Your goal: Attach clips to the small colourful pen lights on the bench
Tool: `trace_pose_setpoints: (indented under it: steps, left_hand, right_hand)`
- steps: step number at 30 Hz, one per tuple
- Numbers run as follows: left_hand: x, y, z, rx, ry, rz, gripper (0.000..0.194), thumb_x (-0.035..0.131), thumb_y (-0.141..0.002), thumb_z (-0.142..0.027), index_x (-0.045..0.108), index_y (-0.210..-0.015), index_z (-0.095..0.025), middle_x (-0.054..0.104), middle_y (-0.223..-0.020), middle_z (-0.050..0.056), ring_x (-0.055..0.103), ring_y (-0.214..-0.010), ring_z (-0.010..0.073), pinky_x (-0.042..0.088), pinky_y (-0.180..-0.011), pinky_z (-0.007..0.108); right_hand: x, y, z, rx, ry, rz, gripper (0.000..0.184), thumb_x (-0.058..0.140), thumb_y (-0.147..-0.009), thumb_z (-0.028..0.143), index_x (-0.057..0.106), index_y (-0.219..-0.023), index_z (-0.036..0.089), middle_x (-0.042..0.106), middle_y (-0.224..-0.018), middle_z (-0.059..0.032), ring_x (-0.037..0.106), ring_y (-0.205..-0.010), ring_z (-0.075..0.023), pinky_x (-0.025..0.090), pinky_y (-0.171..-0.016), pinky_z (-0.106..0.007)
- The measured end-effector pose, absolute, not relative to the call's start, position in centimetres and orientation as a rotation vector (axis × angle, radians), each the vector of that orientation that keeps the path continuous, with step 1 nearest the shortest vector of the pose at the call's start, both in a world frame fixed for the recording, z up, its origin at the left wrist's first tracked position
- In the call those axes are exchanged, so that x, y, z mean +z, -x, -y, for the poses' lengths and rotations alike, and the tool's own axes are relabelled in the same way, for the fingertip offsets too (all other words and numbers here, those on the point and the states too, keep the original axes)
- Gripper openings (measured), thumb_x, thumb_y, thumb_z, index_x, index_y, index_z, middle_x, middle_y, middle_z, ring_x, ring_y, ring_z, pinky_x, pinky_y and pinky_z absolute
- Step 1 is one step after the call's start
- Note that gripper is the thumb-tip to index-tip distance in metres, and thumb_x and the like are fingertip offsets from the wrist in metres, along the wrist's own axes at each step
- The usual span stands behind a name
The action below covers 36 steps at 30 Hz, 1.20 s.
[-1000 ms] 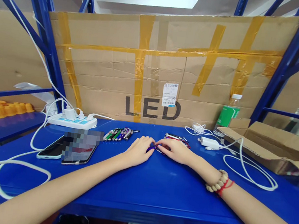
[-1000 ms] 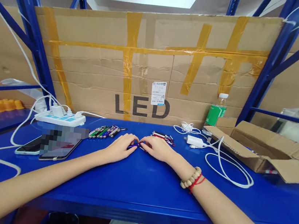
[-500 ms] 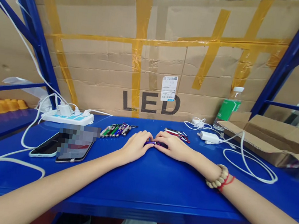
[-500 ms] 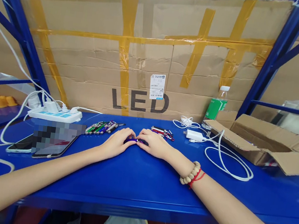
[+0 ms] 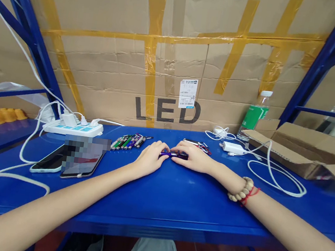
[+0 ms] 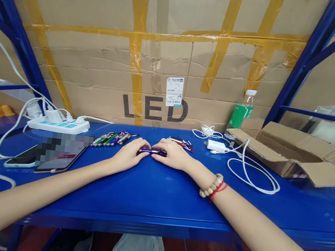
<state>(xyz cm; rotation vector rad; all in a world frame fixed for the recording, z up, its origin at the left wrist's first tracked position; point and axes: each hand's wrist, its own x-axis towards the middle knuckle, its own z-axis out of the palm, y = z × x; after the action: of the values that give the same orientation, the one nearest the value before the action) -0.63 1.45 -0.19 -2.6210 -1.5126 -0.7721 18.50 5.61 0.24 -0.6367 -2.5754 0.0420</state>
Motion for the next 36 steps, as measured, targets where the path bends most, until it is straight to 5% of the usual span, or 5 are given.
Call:
trace_pose_setpoints:
  steps: [21,29,36]
  left_hand:
    - [-0.05,0.39,-1.01,-0.731,2.574,1.539,0.017,0.037,-0.089,-0.031,0.048,-0.091,-0.019,0.058,-0.091,0.004,0.052,-0.087,0.0197,0.043,-0.077,0.033]
    - [-0.02,0.36,-0.86,-0.701,2.602,1.527,0.018,0.034,-0.09,-0.031,0.046,-0.095,-0.019,0.057,-0.097,0.004,0.051,-0.09,0.0196,0.042,-0.08,0.034]
    - [0.1,0.34,-0.74,-0.713,2.665,1.475,0.013,0.035,-0.09,-0.027,0.043,-0.097,-0.02,0.056,-0.1,0.004,0.051,-0.093,0.0185,0.042,-0.082,0.033]
  right_hand:
    - [0.39,-17.77,-4.85,0.03,0.757,2.543,0.02,0.044,-0.086,0.034,0.056,-0.088,0.018,0.059,-0.082,-0.0055,0.054,-0.074,-0.0168,0.043,-0.068,-0.029]
    - [0.35,-17.74,-4.73,0.101,0.729,2.609,0.028,0.038,-0.089,0.035,0.057,-0.1,0.018,0.058,-0.084,-0.006,0.054,-0.073,-0.0161,0.043,-0.068,-0.029]
    - [0.19,-17.75,-4.83,0.201,0.772,2.613,0.033,0.034,-0.089,0.042,0.056,-0.084,0.018,0.059,-0.08,-0.0048,0.053,-0.071,-0.016,0.042,-0.066,-0.028]
